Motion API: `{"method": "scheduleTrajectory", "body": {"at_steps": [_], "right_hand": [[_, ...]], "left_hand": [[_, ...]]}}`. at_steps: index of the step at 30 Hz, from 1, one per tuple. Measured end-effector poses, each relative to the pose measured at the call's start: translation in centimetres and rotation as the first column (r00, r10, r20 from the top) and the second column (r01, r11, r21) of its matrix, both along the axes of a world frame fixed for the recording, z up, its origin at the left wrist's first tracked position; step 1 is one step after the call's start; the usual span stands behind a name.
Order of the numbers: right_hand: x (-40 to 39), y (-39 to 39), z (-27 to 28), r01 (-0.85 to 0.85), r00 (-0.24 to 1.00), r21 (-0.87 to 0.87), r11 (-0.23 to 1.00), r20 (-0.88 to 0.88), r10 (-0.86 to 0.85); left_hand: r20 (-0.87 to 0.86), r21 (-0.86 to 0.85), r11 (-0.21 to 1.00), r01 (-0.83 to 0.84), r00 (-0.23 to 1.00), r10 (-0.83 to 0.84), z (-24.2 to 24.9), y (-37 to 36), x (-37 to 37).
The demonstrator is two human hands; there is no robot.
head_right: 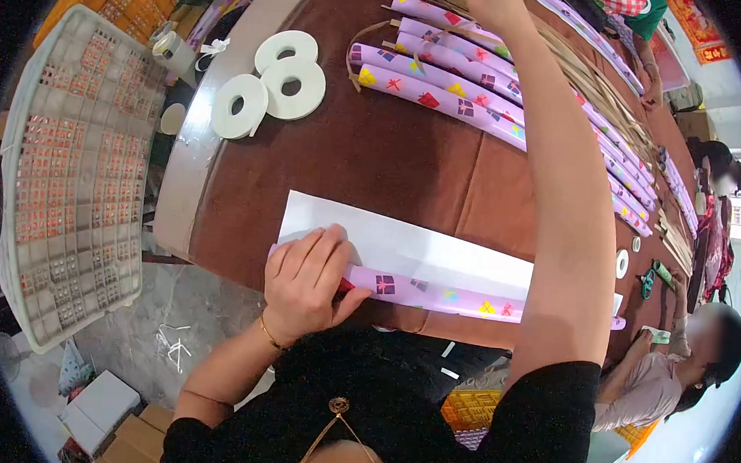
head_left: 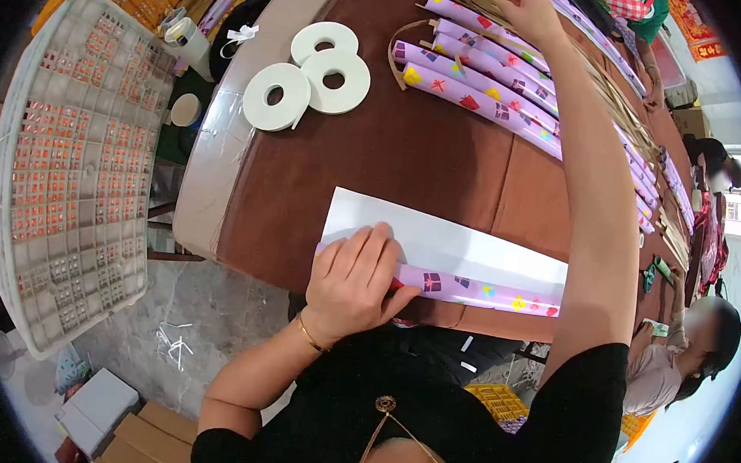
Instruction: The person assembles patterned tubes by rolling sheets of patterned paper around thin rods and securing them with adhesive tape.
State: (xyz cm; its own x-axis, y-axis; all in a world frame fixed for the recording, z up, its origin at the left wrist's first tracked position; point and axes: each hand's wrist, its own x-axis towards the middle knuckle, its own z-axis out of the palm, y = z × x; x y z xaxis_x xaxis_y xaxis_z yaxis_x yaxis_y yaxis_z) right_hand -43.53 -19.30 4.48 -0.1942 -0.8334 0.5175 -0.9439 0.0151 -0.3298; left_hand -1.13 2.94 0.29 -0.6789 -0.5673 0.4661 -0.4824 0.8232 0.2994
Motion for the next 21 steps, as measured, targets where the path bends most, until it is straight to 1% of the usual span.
{"method": "scheduleTrajectory", "body": {"at_steps": [1,3,4,5,6,7,8,10,11,13,14,15,16,17,18,19,20,21], "right_hand": [[-0.7,-0.1,-0.3,0.000,1.000,0.001,1.000,-0.002,0.000],[-1.9,0.1,-0.9,-0.195,0.976,0.159,0.968,-0.067,0.208],[-0.8,0.7,-0.4,-0.200,0.974,0.164,0.966,-0.069,0.213],[0.1,2.1,-0.1,-0.184,0.937,0.197,0.963,-0.259,0.233],[0.7,3.1,0.1,-0.161,0.864,0.226,0.961,-0.438,0.248],[0.7,3.3,-0.2,-0.074,0.888,0.285,0.956,-0.417,0.193],[0.9,3.3,0.0,-0.072,0.887,0.287,0.955,-0.420,0.193],[1.2,2.9,0.4,0.052,0.916,0.461,0.886,-0.376,0.141],[1.4,2.6,0.6,0.053,0.915,0.458,0.887,-0.379,0.141],[1.4,1.7,0.8,0.179,0.965,0.374,0.910,-0.249,-0.087],[1.4,1.3,1.0,0.180,0.963,0.368,0.912,-0.255,-0.088],[1.0,0.8,0.8,0.115,0.992,0.242,0.963,-0.076,-0.099],[0.3,0.4,0.2,0.071,0.991,0.102,0.992,0.107,-0.082],[-0.4,0.2,-0.6,-0.041,0.985,0.077,0.996,0.171,0.027],[0.1,0.8,-0.1,-0.037,0.986,0.072,0.997,0.166,0.025],[1.2,2.0,0.5,-0.061,0.996,0.154,0.986,-0.057,0.071],[2.1,2.9,1.2,-0.064,0.953,0.240,0.969,-0.272,0.130],[2.2,3.3,0.9,-0.117,0.924,0.205,0.972,-0.337,0.182]], "left_hand": [[-0.004,0.010,1.000,0.001,1.000,-0.001,-0.1,0.0,0.0],[-0.016,0.023,1.000,-0.006,1.000,0.006,-0.2,0.0,-0.1],[-0.010,0.021,1.000,-0.007,1.000,0.007,-0.1,0.0,0.0],[-0.003,0.020,1.000,-0.007,1.000,0.007,-0.1,0.0,0.0],[-0.005,0.024,1.000,-0.008,1.000,0.008,-0.2,0.0,0.0],[-0.006,0.014,1.000,-0.006,1.000,0.006,-0.3,0.0,0.0],[-0.008,0.003,1.000,-0.005,1.000,0.005,-0.4,0.0,0.0],[-0.015,0.008,1.000,-0.006,1.000,0.006,-0.4,0.0,0.0],[-0.019,0.013,1.000,-0.007,1.000,0.008,-0.4,0.0,0.0],[-0.012,0.015,1.000,-0.006,1.000,0.006,-0.3,0.0,0.0],[-0.005,0.017,1.000,-0.005,1.000,0.005,-0.2,0.0,0.0],[-0.012,0.010,1.000,-0.008,1.000,0.008,-0.2,-0.1,0.0],[-0.008,0.020,1.000,-0.004,1.000,0.004,-0.2,-0.1,0.0],[-0.004,0.030,1.000,0.002,1.000,-0.002,-0.2,-0.1,0.1],[-0.009,0.024,1.000,0.005,1.000,-0.005,-0.2,0.0,0.1],[-0.001,0.031,1.000,0.006,1.000,-0.006,-0.2,0.0,0.1],[0.008,0.038,0.999,0.006,1.000,-0.006,-0.2,0.0,0.1],[0.002,0.033,0.999,0.009,1.000,-0.009,-0.2,-0.1,0.1]]}}
